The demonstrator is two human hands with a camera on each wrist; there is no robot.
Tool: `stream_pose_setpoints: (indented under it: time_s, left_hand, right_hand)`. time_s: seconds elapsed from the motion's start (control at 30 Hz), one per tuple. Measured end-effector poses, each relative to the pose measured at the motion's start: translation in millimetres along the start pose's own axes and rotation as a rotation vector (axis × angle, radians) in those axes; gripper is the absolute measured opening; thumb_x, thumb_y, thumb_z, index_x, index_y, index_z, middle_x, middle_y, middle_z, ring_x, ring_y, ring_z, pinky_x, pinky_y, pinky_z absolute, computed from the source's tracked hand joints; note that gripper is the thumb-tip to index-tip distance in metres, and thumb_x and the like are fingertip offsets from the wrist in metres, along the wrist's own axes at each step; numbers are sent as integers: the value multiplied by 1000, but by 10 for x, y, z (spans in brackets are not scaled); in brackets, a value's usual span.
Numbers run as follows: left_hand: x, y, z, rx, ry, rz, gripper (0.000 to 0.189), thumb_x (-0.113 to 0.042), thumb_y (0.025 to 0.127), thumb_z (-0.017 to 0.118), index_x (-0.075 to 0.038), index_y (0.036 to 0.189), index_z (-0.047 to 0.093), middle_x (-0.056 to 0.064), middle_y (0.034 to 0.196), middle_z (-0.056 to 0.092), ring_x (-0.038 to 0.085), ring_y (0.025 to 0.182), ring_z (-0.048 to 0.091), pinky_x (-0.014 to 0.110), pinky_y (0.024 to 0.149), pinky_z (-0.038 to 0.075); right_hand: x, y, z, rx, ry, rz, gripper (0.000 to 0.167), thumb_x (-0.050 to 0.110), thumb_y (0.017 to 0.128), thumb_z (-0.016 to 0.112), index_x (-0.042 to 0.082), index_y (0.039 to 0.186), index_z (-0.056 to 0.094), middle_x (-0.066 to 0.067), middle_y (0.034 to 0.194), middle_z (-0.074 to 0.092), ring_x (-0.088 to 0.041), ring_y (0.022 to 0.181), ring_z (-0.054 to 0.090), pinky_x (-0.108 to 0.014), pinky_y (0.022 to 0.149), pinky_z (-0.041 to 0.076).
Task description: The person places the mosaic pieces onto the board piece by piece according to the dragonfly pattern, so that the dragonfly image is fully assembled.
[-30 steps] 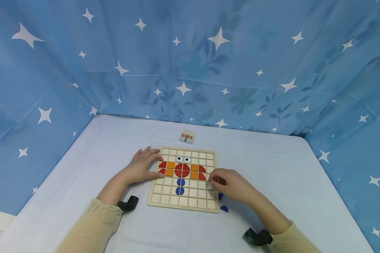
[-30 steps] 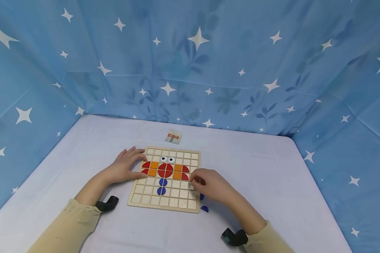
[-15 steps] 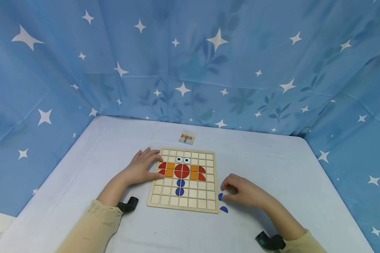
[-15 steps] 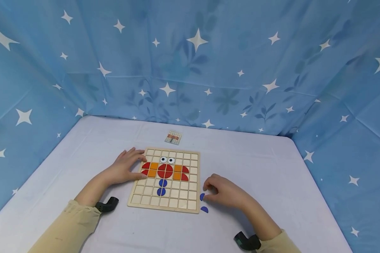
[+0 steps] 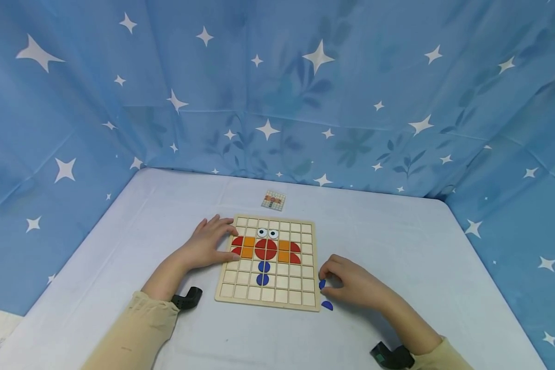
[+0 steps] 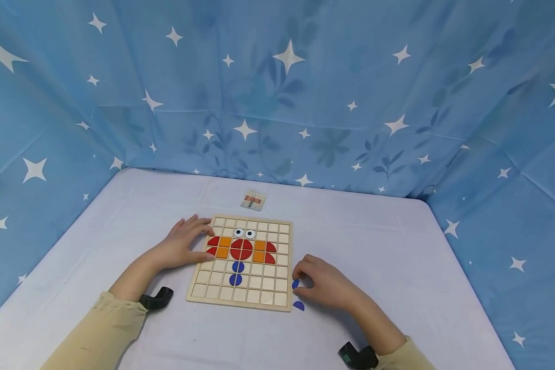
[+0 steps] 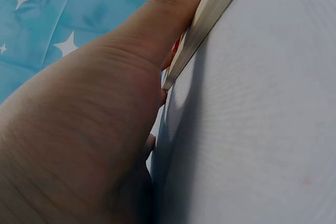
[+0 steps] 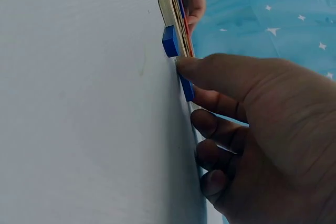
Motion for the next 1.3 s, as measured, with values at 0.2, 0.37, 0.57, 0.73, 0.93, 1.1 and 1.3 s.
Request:
stream_pose_setpoints:
  time_s: [0.2,0.37,0.57,0.73,0.93,1.1,1.3]
  left_hand:
    - [11,6,13,-3,7,-1,53,-61,77,76,-30,116,57,8,157,38,41,152,16,60,123,3]
    - [8,12,11,-8,4,8,54,-61,77,75,-30,117,57,8,157,38,41,152,16,61,123,2]
    - [13,12,11,-4,0,14,54,-62,78,75,-30,118,57,8,157,38,41,152,16,61,122,2]
    - [17,9,14,-4,-2,10,55,-62,78,75,-30,118,57,8,158,37,41,152,16,61,123,2]
    - [7,10,9,-3,-9,4,54,-61,77,76,-30,117,57,8,157,38,41,152,16,61,123,2]
    - [1,7,1,-8,-3,5,54,-60,78,76,-29,117,57,9,157,38,41,152,16,61,122,3]
    - [19,9,17,-5,-2,-2,54,-62,77,75,-31,117,57,8,157,38,41,152,15,60,123,2]
  right_hand:
    - [-79,-1,-9,9,47,3,27,27,85,78,31,107,62,19,99,54,-1,89,50,-24,82,50]
    - [-135,4,-27,-3,78,7,29,29,85,79,32,107,61,18,99,54,-3,87,49,-21,77,48]
    - [-133,11,-16,-9,69,11,26,29,85,78,32,104,61,19,99,54,-2,89,50,-22,80,49]
    - [-116,13,-23,-16,71,17,26,28,85,78,32,104,60,18,98,54,-2,88,50,-22,80,50]
    - [-60,24,-61,-24,88,13,25,28,86,77,31,104,60,16,96,55,-3,86,51,-20,76,49]
    - [55,60,-96,-9,156,-15,22,29,89,75,28,105,60,12,88,55,-4,78,50,-20,66,46]
    - [266,178,-56,45,243,-29,18,31,92,71,25,105,60,12,76,52,-3,63,47,-21,56,43]
Point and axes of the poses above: each hand's wrist, its own y-axis towards the middle knuckle, its own z-axis out of the palm, x = y × z, the point moved 4 cm from there along y, towards the middle knuckle
